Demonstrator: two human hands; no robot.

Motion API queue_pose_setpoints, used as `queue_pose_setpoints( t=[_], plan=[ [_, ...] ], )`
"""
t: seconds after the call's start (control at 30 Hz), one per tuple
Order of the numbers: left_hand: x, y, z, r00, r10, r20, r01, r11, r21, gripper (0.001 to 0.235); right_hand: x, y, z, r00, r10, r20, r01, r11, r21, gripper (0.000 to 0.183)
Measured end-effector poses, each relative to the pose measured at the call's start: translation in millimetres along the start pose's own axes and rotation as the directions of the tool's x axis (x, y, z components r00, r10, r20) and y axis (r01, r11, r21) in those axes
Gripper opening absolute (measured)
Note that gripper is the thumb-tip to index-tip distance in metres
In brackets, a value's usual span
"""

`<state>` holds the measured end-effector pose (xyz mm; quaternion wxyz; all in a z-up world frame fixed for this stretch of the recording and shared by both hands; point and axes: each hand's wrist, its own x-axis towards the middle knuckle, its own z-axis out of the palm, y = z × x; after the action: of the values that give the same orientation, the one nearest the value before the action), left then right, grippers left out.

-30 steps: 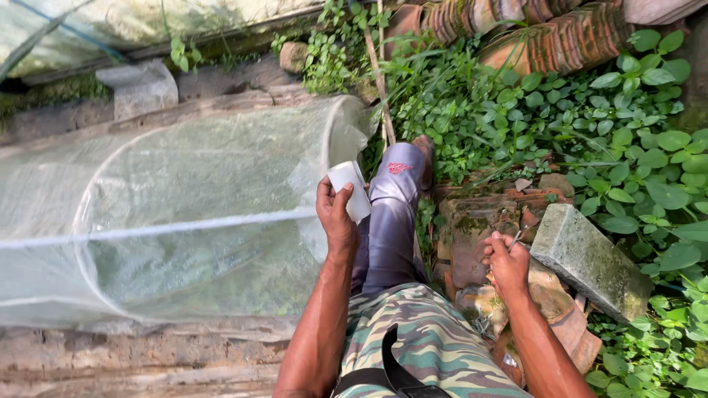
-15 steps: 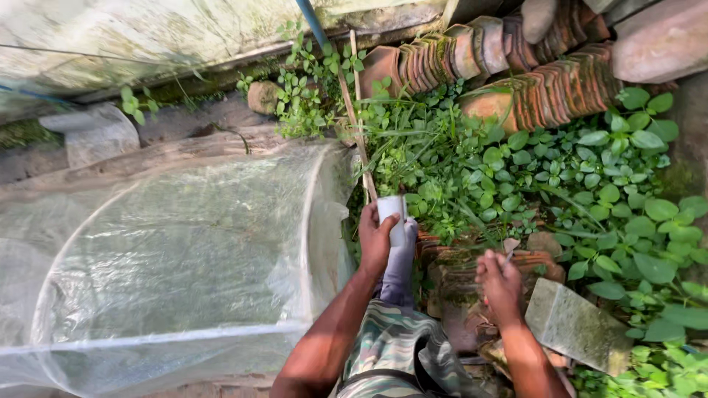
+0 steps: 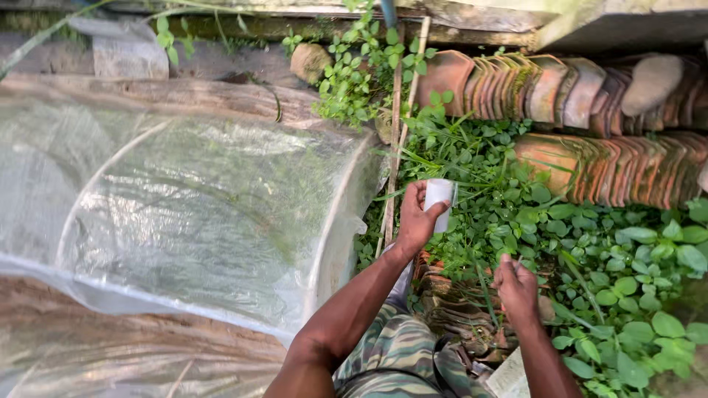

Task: The person walks along a greenhouse covered with a plastic sheet, then kneels to apply clear adhesive tape over a tear using a roll and scissors. They repeat this process at multiple locations along the sheet.

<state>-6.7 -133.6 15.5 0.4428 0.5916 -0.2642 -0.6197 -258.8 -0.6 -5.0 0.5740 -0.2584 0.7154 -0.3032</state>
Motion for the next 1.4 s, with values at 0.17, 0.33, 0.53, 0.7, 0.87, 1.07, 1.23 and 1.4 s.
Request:
queue_pose_setpoints(
  t=[0.17, 0.33, 0.53, 0.7, 0.87, 1.07, 1.23, 1.4],
  plan=[
    [10, 7, -8, 0.991, 0.044, -0.124, -0.056, 0.994, -0.094, 0.053, 29, -33, 29, 0.986, -0.017, 0.164, 0.04, 0.989, -0.14, 0.053],
    [6, 22, -28, 0.975, 0.059, -0.216, -0.101, 0.977, -0.189, 0.052, 47, -97, 55, 0.969, -0.069, 0.236, 0.131, 0.957, -0.257, 0.054],
    [-12, 47, -70, 0.889, -0.017, -0.457, -0.08, 0.978, -0.191, 0.05, 72, -177, 91, 0.936, -0.163, 0.313, 0.24, 0.943, -0.228, 0.044],
    [-22, 47, -95, 0.774, -0.028, -0.632, -0.254, 0.901, -0.352, 0.049, 105, -239, 112, 0.852, -0.198, 0.484, 0.337, 0.916, -0.219, 0.028],
    [-12, 45, -105, 0.602, -0.02, -0.798, -0.425, 0.838, -0.341, 0.048, 154, -273, 155, 0.815, -0.126, 0.565, 0.398, 0.831, -0.388, 0.028],
    [15, 73, -102, 0.403, -0.195, -0.894, -0.532, 0.745, -0.403, 0.054, 214, -321, 198, 0.69, -0.051, 0.722, 0.48, 0.778, -0.405, 0.034],
    [29, 91, -96, 0.314, -0.201, -0.928, -0.617, 0.699, -0.361, 0.056, 249, -360, 237, 0.603, -0.032, 0.797, 0.552, 0.738, -0.388, 0.031],
    [38, 108, -108, 0.231, -0.22, -0.948, -0.687, 0.653, -0.319, 0.056, 256, -395, 285, 0.605, -0.011, 0.796, 0.567, 0.708, -0.422, 0.027]
  ],
)
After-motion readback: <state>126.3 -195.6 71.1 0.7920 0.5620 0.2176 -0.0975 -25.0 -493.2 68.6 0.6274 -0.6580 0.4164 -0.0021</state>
